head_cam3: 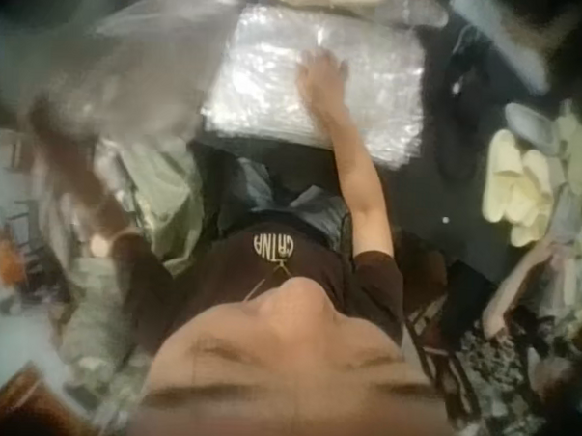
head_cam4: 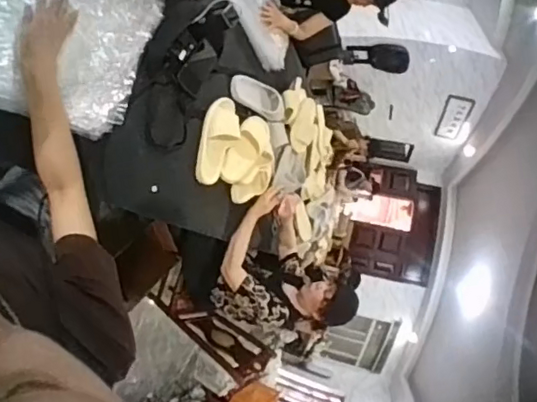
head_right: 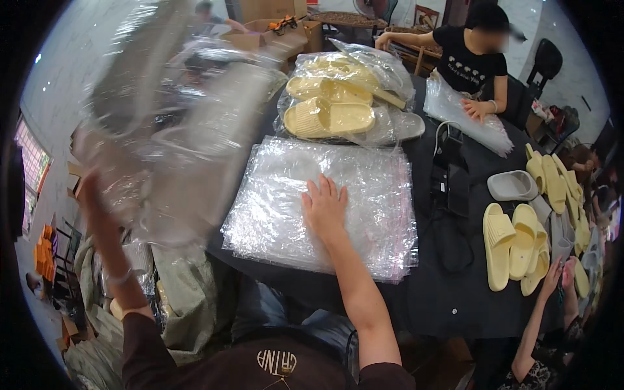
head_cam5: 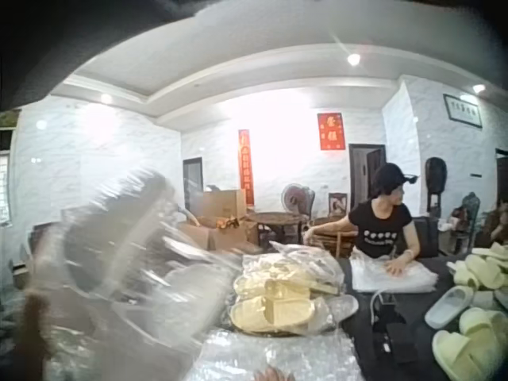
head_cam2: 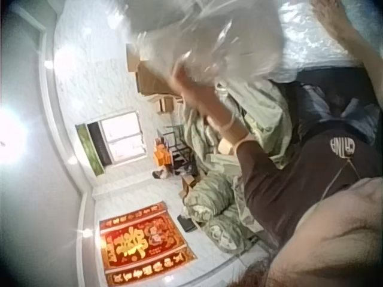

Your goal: The person wraps pairs of yellow and white plastic slippers in bubble wrap. They pick up a pair of slippers, place them on a sheet of bubble wrap, and fold the wrap around them. The wrapped pairs are then placed into a large green sack. The process is repeated for multiple pairs of slippers.

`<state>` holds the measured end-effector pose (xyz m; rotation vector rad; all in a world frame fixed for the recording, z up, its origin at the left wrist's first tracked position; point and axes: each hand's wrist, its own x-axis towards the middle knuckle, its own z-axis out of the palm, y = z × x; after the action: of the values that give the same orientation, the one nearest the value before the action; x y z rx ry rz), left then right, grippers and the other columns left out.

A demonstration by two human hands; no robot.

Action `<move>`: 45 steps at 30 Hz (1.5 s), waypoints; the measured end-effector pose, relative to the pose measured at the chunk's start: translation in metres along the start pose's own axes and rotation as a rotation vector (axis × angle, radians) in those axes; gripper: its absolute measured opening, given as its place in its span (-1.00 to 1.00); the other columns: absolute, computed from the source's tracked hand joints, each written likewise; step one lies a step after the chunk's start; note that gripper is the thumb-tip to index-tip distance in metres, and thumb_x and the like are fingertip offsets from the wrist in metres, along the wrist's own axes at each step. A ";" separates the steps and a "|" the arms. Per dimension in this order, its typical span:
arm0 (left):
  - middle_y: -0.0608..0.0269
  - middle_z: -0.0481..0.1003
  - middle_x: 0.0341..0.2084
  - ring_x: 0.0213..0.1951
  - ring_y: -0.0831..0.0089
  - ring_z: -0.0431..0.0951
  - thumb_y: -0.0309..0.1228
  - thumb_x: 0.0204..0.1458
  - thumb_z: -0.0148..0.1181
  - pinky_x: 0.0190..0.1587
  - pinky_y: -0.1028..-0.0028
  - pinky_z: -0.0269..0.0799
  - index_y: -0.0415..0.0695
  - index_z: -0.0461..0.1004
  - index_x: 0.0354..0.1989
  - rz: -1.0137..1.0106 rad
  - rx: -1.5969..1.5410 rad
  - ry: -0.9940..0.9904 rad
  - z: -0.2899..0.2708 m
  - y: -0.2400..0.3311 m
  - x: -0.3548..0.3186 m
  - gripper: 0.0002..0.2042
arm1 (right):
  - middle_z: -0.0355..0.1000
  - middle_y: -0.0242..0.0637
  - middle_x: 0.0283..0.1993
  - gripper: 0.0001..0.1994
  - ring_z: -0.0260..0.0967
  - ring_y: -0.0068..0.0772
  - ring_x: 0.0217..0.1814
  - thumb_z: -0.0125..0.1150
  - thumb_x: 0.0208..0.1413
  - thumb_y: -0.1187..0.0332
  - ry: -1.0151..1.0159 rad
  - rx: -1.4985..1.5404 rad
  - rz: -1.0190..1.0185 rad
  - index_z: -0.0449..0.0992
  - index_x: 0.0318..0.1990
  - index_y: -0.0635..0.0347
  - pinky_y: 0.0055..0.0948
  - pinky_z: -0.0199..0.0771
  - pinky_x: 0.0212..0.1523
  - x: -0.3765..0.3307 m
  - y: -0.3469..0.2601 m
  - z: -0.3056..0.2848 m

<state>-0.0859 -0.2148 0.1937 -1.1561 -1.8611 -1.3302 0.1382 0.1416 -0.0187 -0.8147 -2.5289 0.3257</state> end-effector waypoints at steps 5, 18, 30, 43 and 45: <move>0.34 0.49 -0.31 -0.24 0.51 0.48 -0.33 -0.05 0.21 -0.11 0.47 0.43 -0.09 0.51 -0.30 -0.826 -0.988 -0.334 0.179 0.048 0.039 -0.84 | 0.14 -0.20 0.31 -0.51 0.05 -0.25 0.35 -0.02 0.21 0.11 0.186 1.345 0.094 0.24 0.21 0.15 -0.10 0.02 0.32 0.002 0.068 0.068; -0.01 0.42 0.03 0.01 0.19 0.46 -0.16 -0.09 0.35 -0.07 0.30 0.39 -0.29 0.33 0.11 -0.792 -0.425 -0.592 0.315 -0.038 -0.026 -0.36 | -0.04 0.05 0.38 -0.16 -0.06 0.13 0.40 0.08 0.10 -0.13 0.071 1.791 0.446 -0.05 0.36 0.26 0.09 -0.06 0.31 0.013 0.115 -0.082; 0.05 0.53 -0.48 -0.35 0.25 0.56 -0.04 0.14 0.02 -0.28 0.33 0.42 -0.27 0.52 -0.25 -0.653 0.128 -0.654 0.195 0.054 -0.104 -0.55 | 0.42 -0.21 -0.04 -0.38 0.41 -0.43 -0.13 0.08 -0.05 0.66 0.182 1.585 0.522 0.20 0.26 0.23 -0.54 0.40 -0.10 0.008 0.107 -0.082; 0.18 0.50 -0.48 -0.39 0.33 0.50 -0.40 -0.05 0.29 -0.30 0.37 0.39 -0.19 0.49 -0.24 -0.450 -0.024 -0.214 0.179 0.054 -0.148 -0.79 | 0.47 -0.12 -0.10 -0.71 0.42 -0.25 -0.08 0.09 0.18 0.25 0.315 0.441 0.021 0.51 -0.11 0.31 -0.36 0.40 -0.07 0.070 -0.026 -0.160; 0.20 0.49 -0.48 -0.37 0.29 0.49 -0.38 -0.04 0.28 -0.27 0.33 0.35 -0.16 0.50 -0.25 -0.446 -0.024 -0.173 0.181 0.051 -0.154 -0.79 | 0.48 -0.07 -0.19 -0.69 0.43 -0.15 -0.12 0.05 0.20 0.20 0.154 0.312 -0.152 0.52 -0.18 0.30 -0.35 0.38 -0.09 0.117 -0.057 -0.132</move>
<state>0.0370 -0.0874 0.0273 -0.9225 -2.3323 -1.5278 0.0911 0.1770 0.1568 -0.5042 -2.3016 0.5663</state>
